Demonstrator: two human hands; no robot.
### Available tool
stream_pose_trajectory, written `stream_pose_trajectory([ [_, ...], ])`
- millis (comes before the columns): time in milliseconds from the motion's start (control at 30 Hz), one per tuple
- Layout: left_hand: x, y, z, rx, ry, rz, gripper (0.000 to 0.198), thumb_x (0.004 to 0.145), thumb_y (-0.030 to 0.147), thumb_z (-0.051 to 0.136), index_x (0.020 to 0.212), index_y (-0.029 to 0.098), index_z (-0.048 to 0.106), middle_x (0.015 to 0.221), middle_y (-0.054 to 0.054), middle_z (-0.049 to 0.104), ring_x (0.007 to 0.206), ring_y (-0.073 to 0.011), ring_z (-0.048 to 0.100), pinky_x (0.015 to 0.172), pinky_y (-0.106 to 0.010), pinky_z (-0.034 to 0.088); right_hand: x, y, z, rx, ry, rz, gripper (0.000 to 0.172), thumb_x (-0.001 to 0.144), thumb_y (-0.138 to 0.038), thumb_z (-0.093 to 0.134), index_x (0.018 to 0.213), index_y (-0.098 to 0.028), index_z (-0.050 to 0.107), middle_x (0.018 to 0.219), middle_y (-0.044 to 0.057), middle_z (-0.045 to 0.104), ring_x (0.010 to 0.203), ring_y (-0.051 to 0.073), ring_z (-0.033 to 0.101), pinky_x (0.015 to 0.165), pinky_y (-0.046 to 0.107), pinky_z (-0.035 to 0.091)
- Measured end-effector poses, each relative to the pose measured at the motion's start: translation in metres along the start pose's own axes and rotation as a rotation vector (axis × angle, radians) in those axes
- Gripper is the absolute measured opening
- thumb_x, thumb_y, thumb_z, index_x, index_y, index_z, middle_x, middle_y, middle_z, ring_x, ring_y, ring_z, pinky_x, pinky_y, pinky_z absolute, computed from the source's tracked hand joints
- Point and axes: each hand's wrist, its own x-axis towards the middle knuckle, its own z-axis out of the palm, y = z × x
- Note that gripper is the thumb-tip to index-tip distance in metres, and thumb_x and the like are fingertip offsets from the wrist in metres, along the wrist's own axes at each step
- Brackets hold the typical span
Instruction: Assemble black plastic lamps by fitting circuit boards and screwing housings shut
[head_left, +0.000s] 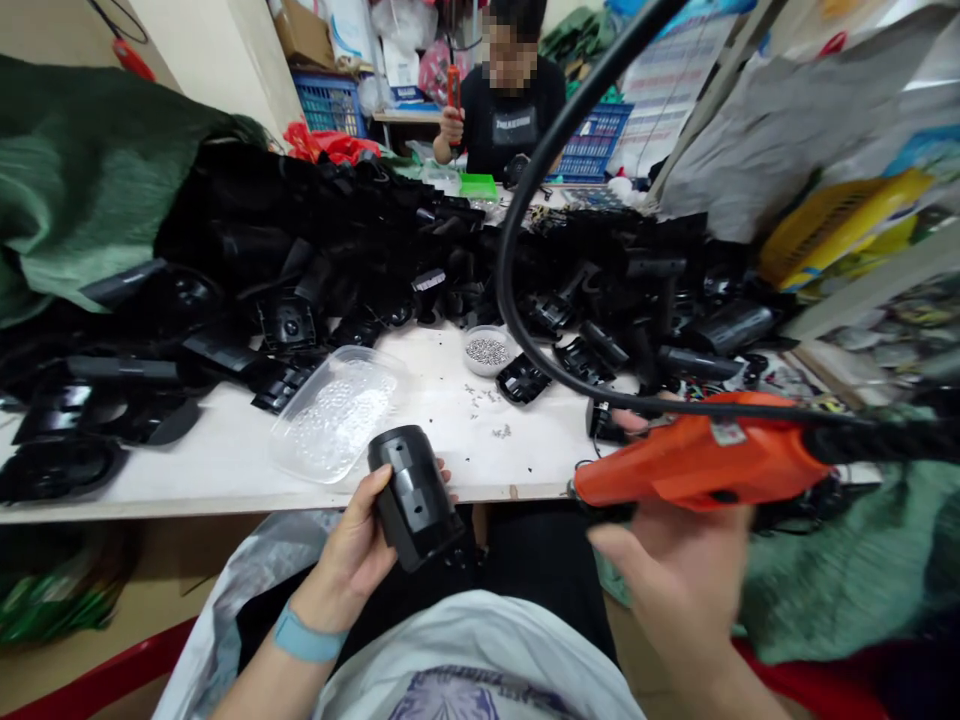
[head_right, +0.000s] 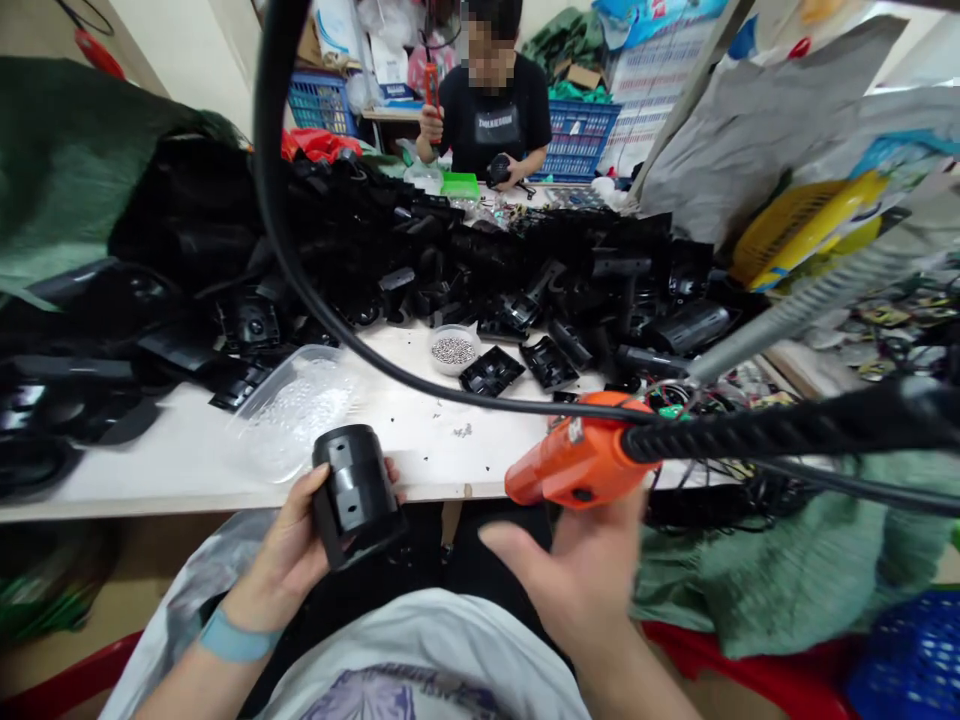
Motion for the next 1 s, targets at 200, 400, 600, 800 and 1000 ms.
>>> stream_pose_trajectory([
  [200,0.011,-0.006,0.018,0.123,0.170,0.010,0.023,0.086,0.027,0.077,0.100,0.009,0.075,0.082,-0.011,0.080,0.069,-0.0225,0.076,0.072,-0.035,0.066,0.077,0.009,0.039,0.317,-0.094,0.168,0.022,0.083,-0.030,0.085,0.094,-0.021,0.067,0.079,0.000,0.069,0.061,0.016,0.068,0.059,0.032,0.060],
  [400,0.014,0.001,0.021,0.194,0.194,0.048,0.023,0.083,0.030,0.082,0.093,0.011,0.074,0.078,-0.010,0.078,0.064,-0.0205,0.073,0.062,-0.031,0.065,0.108,0.052,0.103,0.524,0.067,0.096,0.033,0.089,-0.050,0.075,0.086,-0.022,0.057,0.066,-0.007,0.054,0.041,0.007,0.049,0.049,0.028,0.053],
  [600,0.012,0.000,0.029,0.255,0.162,0.033,0.037,0.078,0.040,0.088,0.098,0.013,0.072,0.081,-0.009,0.076,0.065,-0.0203,0.071,0.061,-0.032,0.064,0.108,0.098,0.141,0.492,0.051,0.198,0.046,0.082,-0.062,0.076,0.088,-0.023,0.052,0.070,-0.008,0.050,0.041,0.006,0.046,0.047,0.027,0.051],
  [800,0.014,0.001,0.028,0.287,0.156,0.006,0.045,0.080,0.045,0.086,0.109,0.016,0.070,0.084,-0.009,0.075,0.069,-0.0236,0.072,0.063,-0.036,0.063,0.103,0.086,0.134,0.509,-0.016,0.160,0.037,0.091,-0.057,0.070,0.088,-0.024,0.054,0.068,-0.008,0.047,0.043,0.006,0.046,0.049,0.026,0.049],
  [1000,0.011,-0.002,0.026,0.329,0.045,0.041,0.044,0.082,0.042,0.084,0.113,0.014,0.070,0.090,-0.012,0.077,0.075,-0.0254,0.073,0.070,-0.035,0.061,0.101,0.055,0.120,0.512,-0.026,0.056,0.037,0.095,-0.061,0.062,0.090,-0.024,0.054,0.071,-0.006,0.047,0.042,0.006,0.045,0.047,0.027,0.048],
])
